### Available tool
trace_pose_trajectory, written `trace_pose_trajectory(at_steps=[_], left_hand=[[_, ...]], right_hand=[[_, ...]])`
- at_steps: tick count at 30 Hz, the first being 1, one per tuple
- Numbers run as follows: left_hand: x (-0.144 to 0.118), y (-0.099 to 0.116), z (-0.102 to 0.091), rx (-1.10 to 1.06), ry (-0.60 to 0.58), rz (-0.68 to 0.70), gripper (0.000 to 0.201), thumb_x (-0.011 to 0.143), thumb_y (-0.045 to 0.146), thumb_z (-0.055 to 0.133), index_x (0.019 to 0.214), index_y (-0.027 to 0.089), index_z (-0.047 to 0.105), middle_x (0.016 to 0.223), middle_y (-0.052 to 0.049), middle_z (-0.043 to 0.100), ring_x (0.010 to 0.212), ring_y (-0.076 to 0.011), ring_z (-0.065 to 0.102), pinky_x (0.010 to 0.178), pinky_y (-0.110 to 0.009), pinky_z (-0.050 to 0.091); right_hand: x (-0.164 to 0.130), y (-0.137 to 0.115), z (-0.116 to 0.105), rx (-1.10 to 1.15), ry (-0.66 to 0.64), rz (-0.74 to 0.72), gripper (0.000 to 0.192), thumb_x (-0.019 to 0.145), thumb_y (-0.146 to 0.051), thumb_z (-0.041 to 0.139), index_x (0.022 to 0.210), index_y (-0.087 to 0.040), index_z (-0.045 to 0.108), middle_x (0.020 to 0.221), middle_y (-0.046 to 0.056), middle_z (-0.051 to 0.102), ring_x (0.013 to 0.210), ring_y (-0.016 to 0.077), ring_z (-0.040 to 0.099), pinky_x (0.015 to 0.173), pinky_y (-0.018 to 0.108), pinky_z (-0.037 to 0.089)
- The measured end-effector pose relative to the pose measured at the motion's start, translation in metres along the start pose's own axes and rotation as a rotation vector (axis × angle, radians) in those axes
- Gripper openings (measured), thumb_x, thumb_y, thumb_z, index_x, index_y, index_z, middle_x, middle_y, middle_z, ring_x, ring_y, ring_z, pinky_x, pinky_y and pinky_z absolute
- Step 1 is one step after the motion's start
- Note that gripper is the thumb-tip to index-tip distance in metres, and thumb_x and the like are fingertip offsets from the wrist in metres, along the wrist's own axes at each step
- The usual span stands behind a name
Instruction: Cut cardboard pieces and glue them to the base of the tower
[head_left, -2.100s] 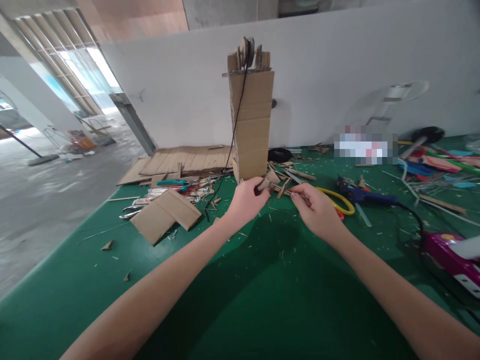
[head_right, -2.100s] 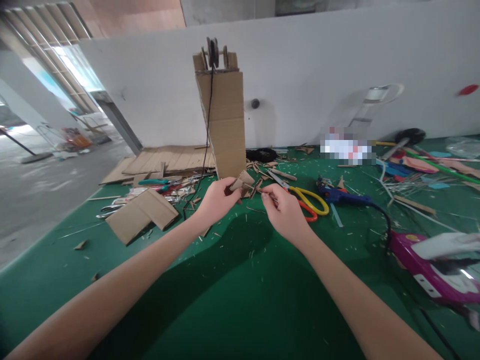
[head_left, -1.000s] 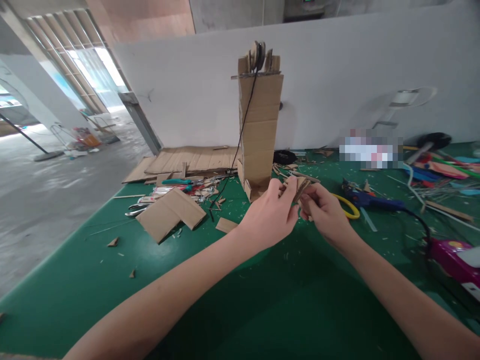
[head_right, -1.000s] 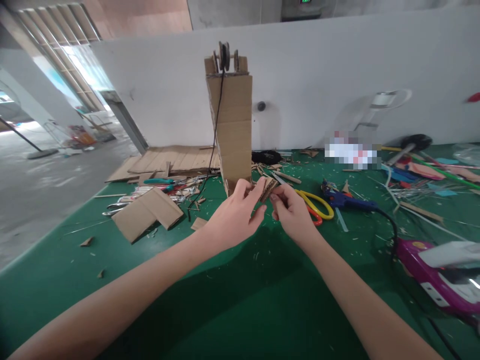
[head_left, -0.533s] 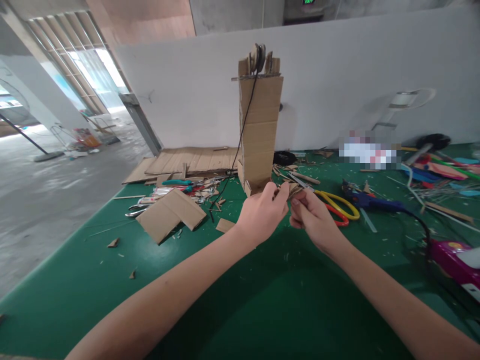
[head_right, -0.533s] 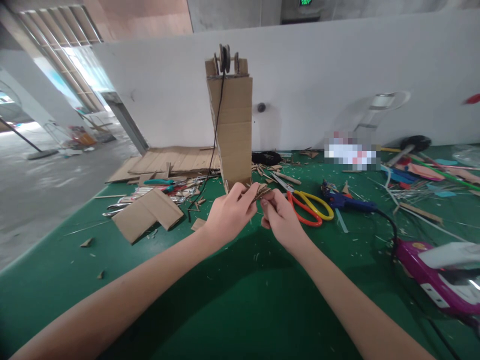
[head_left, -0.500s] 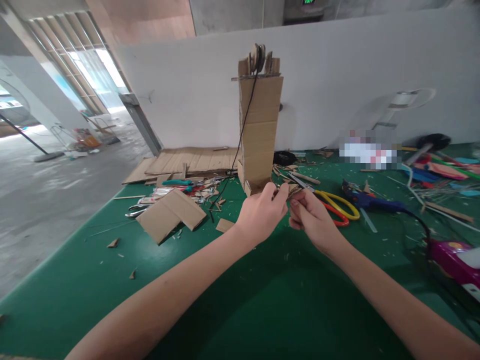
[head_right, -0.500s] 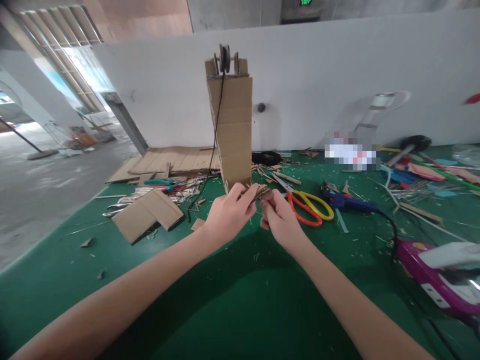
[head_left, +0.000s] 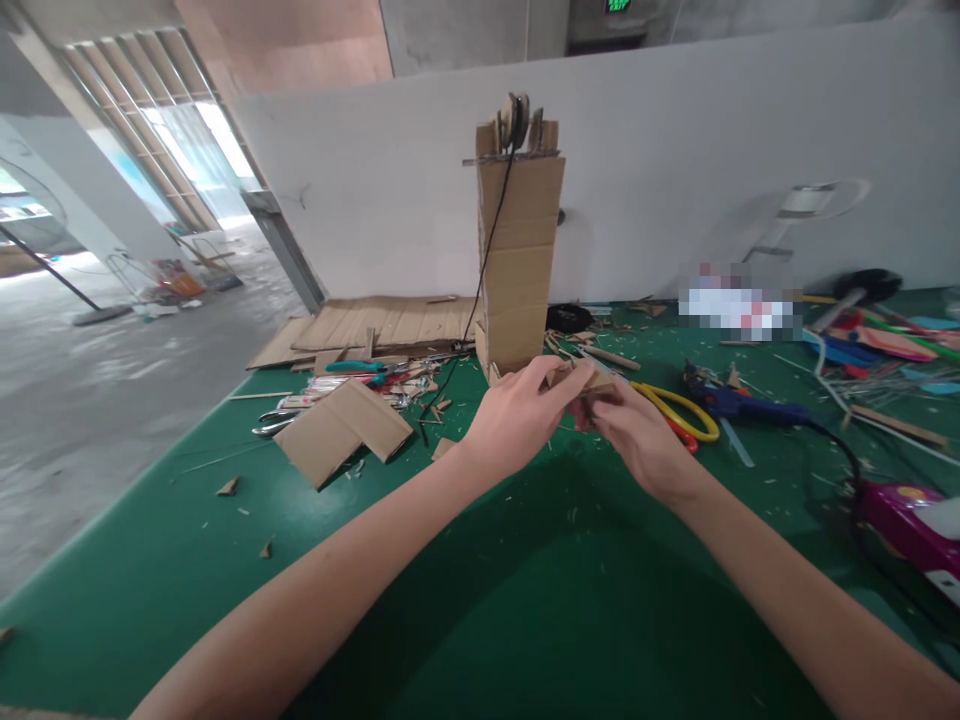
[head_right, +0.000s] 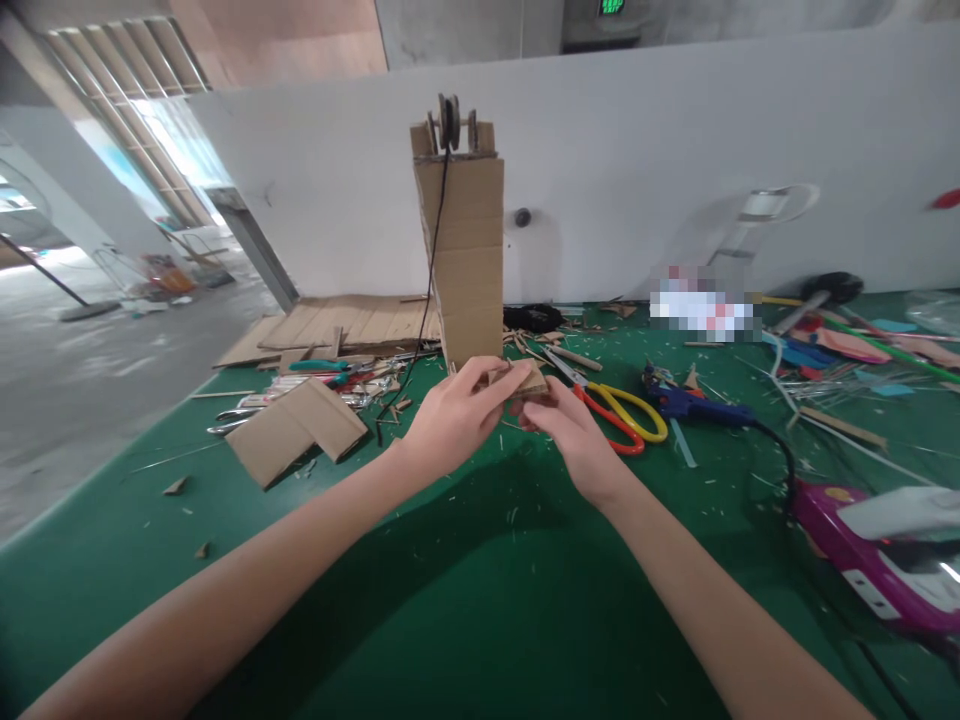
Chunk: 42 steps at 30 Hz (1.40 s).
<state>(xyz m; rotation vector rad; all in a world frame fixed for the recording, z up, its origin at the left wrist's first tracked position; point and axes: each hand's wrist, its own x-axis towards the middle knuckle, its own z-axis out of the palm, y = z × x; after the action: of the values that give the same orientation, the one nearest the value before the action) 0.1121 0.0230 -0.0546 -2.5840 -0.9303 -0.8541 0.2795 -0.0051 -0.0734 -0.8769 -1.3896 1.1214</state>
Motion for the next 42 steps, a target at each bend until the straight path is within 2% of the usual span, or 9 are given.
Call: trace_pose_trajectory(at_steps=[6,9,12,15,19,24,32,38,42], left_hand=[[-0.003,0.0,-0.003,-0.39,0.032,0.096,0.041,0.084,0.013,0.045,0.123,0.024,0.04,0.134,-0.014,0.039,0.121,-0.0247,0.046,0.09,-0.04,0.048],[-0.002,0.004,-0.001,-0.758,0.124,-0.13,0.044,0.083,0.015,0.049,0.123,0.021,0.032,0.135,-0.016,0.038,0.116,-0.0207,0.051,0.085,-0.034,0.052],[0.005,0.004,0.001,-0.939,0.109,-0.401,0.036,0.087,0.021,0.046,0.122,0.017,0.038,0.119,-0.014,0.053,0.098,-0.0162,0.059,0.078,-0.029,0.053],[0.01,0.001,0.002,-0.972,-0.02,-0.484,0.031,0.085,0.025,0.052,0.114,0.015,0.052,0.098,-0.008,0.063,0.084,-0.0148,0.061,0.073,-0.029,0.052],[0.011,-0.003,0.004,-1.021,-0.116,-0.45,0.022,0.084,0.027,0.054,0.102,0.015,0.057,0.094,-0.006,0.065,0.081,-0.0145,0.062,0.073,-0.029,0.052],[0.008,-0.005,0.006,-0.954,-0.156,-0.434,0.012,0.083,0.022,0.054,0.093,0.014,0.056,0.087,-0.005,0.065,0.079,-0.0146,0.062,0.072,-0.03,0.051],[0.006,0.001,0.01,-0.886,-0.126,-0.457,0.01,0.082,0.018,0.052,0.09,0.015,0.056,0.084,-0.004,0.064,0.075,-0.0133,0.06,0.069,-0.029,0.05],[0.008,0.001,0.008,-1.488,-0.211,-0.68,0.027,0.089,0.041,0.048,0.096,0.016,0.057,0.096,-0.007,0.062,0.085,-0.0156,0.062,0.072,-0.032,0.055],[0.011,0.001,0.003,-1.751,-0.324,-0.874,0.029,0.092,0.039,0.044,0.101,0.016,0.059,0.103,-0.011,0.064,0.081,-0.0164,0.066,0.07,-0.033,0.056]], right_hand=[[0.001,-0.005,0.0,-0.012,0.097,-0.007,0.027,0.086,-0.045,0.052,0.1,-0.024,0.061,0.105,0.007,0.063,0.097,0.02,0.058,0.079,0.035,0.051],[0.001,-0.003,0.0,0.023,0.078,-0.008,0.025,0.084,-0.042,0.057,0.1,-0.023,0.063,0.104,0.006,0.065,0.097,0.0193,0.059,0.083,0.036,0.05],[0.001,-0.001,0.0,0.073,0.028,-0.012,0.025,0.085,-0.039,0.058,0.103,-0.023,0.063,0.103,0.006,0.066,0.094,0.0193,0.061,0.083,0.036,0.05],[0.002,-0.001,-0.001,-0.005,0.043,-0.038,0.025,0.087,-0.038,0.053,0.106,-0.024,0.062,0.111,0.006,0.062,0.101,0.0203,0.058,0.083,0.036,0.049],[0.003,-0.003,-0.006,-0.391,0.161,-0.1,0.023,0.085,-0.04,0.053,0.093,-0.021,0.064,0.11,0.009,0.059,0.104,0.0233,0.054,0.081,0.036,0.048],[0.003,-0.002,-0.007,-0.587,0.127,-0.126,0.02,0.085,-0.036,0.053,0.09,-0.019,0.062,0.076,0.003,0.063,0.067,0.0176,0.056,0.059,0.03,0.045],[-0.001,-0.002,-0.005,-0.728,0.161,-0.16,0.022,0.086,-0.035,0.05,0.082,-0.017,0.062,0.068,0.003,0.061,0.059,0.0155,0.052,0.052,0.026,0.039],[-0.001,-0.002,-0.002,-0.68,0.206,-0.151,0.024,0.087,-0.039,0.05,0.079,-0.019,0.06,0.065,0.002,0.059,0.057,0.0156,0.053,0.049,0.026,0.039],[0.0,0.0,-0.001,-0.682,0.225,-0.213,0.023,0.088,-0.038,0.048,0.087,-0.019,0.062,0.078,0.005,0.062,0.069,0.018,0.057,0.055,0.027,0.044]])
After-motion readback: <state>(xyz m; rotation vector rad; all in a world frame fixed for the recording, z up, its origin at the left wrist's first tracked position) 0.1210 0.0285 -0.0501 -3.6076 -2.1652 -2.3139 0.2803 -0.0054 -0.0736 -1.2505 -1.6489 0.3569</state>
